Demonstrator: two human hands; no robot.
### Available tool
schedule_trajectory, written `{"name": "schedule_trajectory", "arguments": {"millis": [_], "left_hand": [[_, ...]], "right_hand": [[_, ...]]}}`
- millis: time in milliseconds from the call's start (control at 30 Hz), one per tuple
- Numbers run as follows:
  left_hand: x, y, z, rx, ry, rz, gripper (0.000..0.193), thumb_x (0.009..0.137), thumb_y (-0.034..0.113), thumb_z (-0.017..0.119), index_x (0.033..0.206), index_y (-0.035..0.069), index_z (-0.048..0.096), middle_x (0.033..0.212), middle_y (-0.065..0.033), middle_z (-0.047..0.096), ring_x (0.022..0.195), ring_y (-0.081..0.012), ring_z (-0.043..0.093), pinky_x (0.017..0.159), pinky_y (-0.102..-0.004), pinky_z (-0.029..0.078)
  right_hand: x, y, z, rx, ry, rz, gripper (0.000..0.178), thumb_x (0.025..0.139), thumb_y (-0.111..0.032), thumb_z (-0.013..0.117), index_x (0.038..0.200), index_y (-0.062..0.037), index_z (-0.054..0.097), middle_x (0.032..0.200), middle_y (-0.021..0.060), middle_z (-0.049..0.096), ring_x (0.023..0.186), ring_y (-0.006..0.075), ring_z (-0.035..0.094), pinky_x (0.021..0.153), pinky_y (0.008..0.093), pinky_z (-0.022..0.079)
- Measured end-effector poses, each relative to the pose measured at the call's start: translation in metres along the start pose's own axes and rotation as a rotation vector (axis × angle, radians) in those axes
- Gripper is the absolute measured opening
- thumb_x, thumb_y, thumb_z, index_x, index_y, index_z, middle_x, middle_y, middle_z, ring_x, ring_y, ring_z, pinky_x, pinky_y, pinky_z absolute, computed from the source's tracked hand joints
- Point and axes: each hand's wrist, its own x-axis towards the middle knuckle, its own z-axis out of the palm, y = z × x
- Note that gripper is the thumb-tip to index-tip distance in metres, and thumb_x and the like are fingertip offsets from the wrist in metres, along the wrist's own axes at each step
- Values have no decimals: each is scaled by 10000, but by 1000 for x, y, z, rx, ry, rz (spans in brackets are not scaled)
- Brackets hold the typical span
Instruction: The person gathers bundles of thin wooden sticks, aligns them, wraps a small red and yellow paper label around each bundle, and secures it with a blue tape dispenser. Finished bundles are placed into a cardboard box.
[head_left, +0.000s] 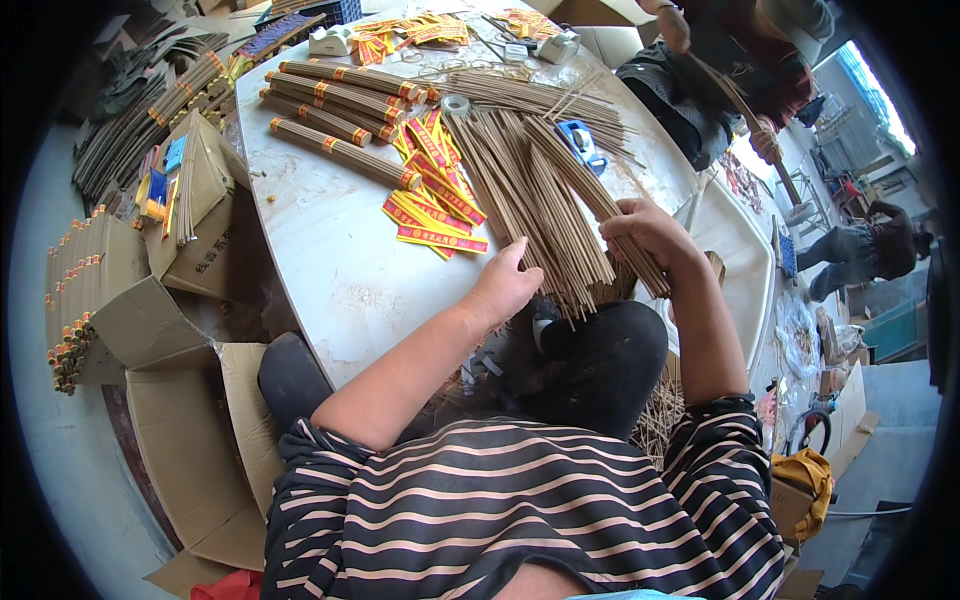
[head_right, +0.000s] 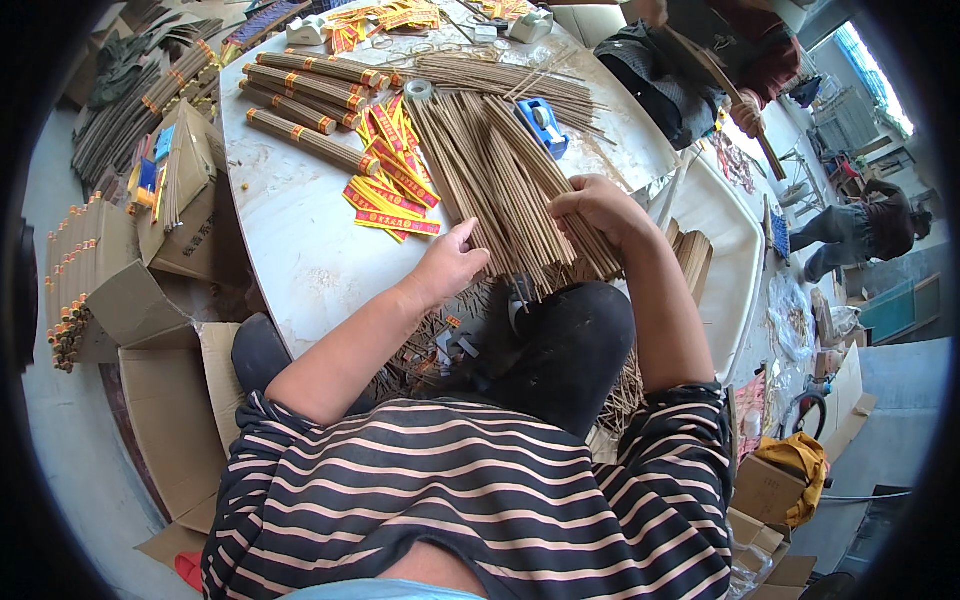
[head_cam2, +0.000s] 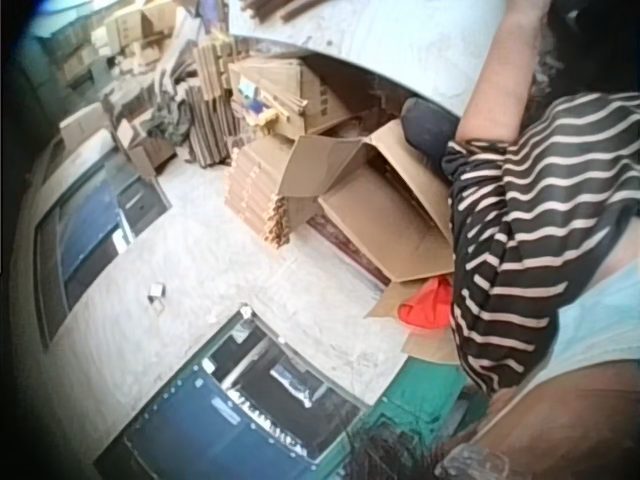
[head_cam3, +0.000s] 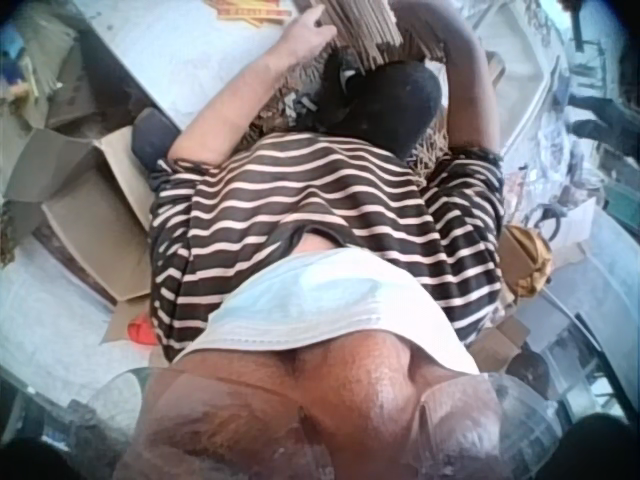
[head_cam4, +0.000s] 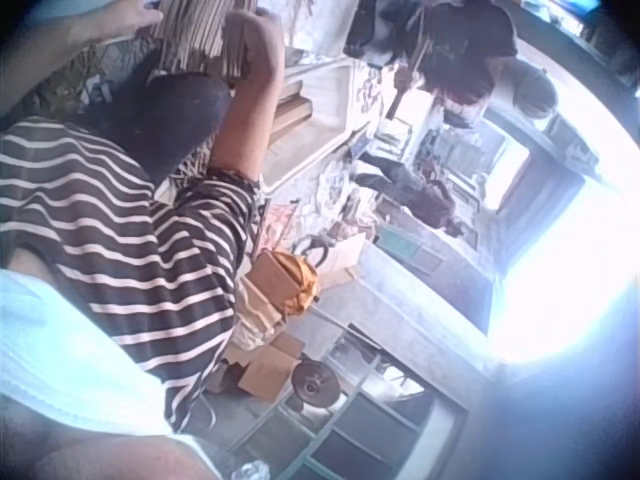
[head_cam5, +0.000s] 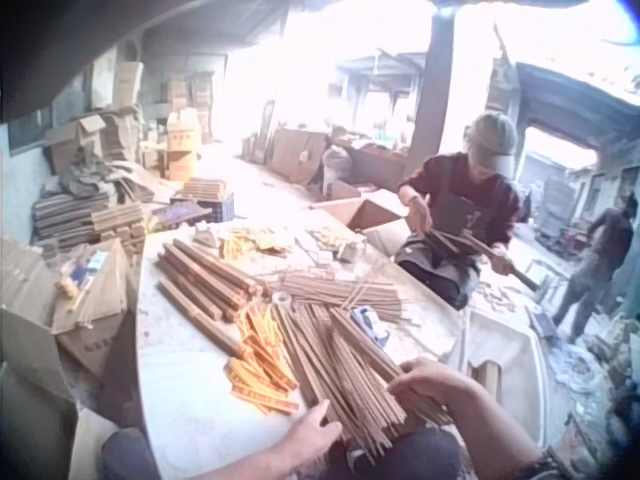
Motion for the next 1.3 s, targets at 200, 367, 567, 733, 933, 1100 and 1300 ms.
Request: {"name": "schedule_trajectory", "arguments": {"millis": [200, 367, 567, 733, 933, 1100, 1300], "left_hand": [[-16, 22, -3, -75, -40, -24, 597, 815, 200, 537, 1279, -113, 329, 1142, -222, 510, 1040, -251, 496, 865, -312, 402], [-29, 34, -4, -354, -25, 42, 680, 831, 309, 616, 1262, -114, 303, 1117, -172, 519, 1048, -213, 507, 882, -315, 412], [-52, 97, -24, -781, -102, 5, 807, 782, 332, 700, 1320, -8, 203, 1129, -83, 440, 1034, -169, 487, 925, -336, 402], [-56, 100, -28, -933, 52, 182, 505, 783, 235, 701, 1136, 38, 399, 949, -80, 541, 865, -175, 567, 792, -323, 477], [-87, 142, -70, -846, 479, 533, 343, 761, -39, 593, 1060, 17, 435, 746, -40, 550, 537, -130, 550, 509, -268, 499], [-110, 159, -105, -279, 597, 724, 420, 776, -53, 582, 1153, 2, 406, 770, -33, 552, 630, -83, 546, 588, -227, 494], [-105, 117, -122, -155, 764, 620, 420, 781, -17, 630, 1145, 38, 427, 780, -10, 526, 649, -81, 538, 598, -225, 489]], "right_hand": [[-42, 1, -3, 17, -12, -39, 163, 729, -95, 647, 819, 12, 563, 646, 62, 575, 527, 118, 552, 488, 243, 445], [-88, -12, 26, -48, 51, -148, 166, 730, -86, 633, 836, -2, 537, 615, 42, 547, 499, 101, 522, 476, 222, 427], [-116, -11, 73, -78, 12, -250, 256, 749, -49, 605, 977, 15, 508, 689, 23, 537, 540, 78, 523, 490, 216, 443], [-114, 8, 112, -452, 181, -416, 282, 769, -115, 615, 973, 15, 471, 713, 146, 552, 631, 236, 575, 577, 337, 463], [-83, -10, 177, -292, 156, -802, 364, 738, -61, 578, 1073, -14, 443, 829, 251, 559, 772, 406, 572, 652, 443, 453], [-17, -28, 232, 239, -180, -851, 353, 727, -126, 651, 1025, -21, 494, 797, 154, 564, 710, 243, 576, 657, 342, 462], [13, -19, 267, 122, -110, -819, 279, 756, -134, 650, 973, -34, 505, 838, 166, 603, 755, 266, 602, 679, 344, 471]]}}
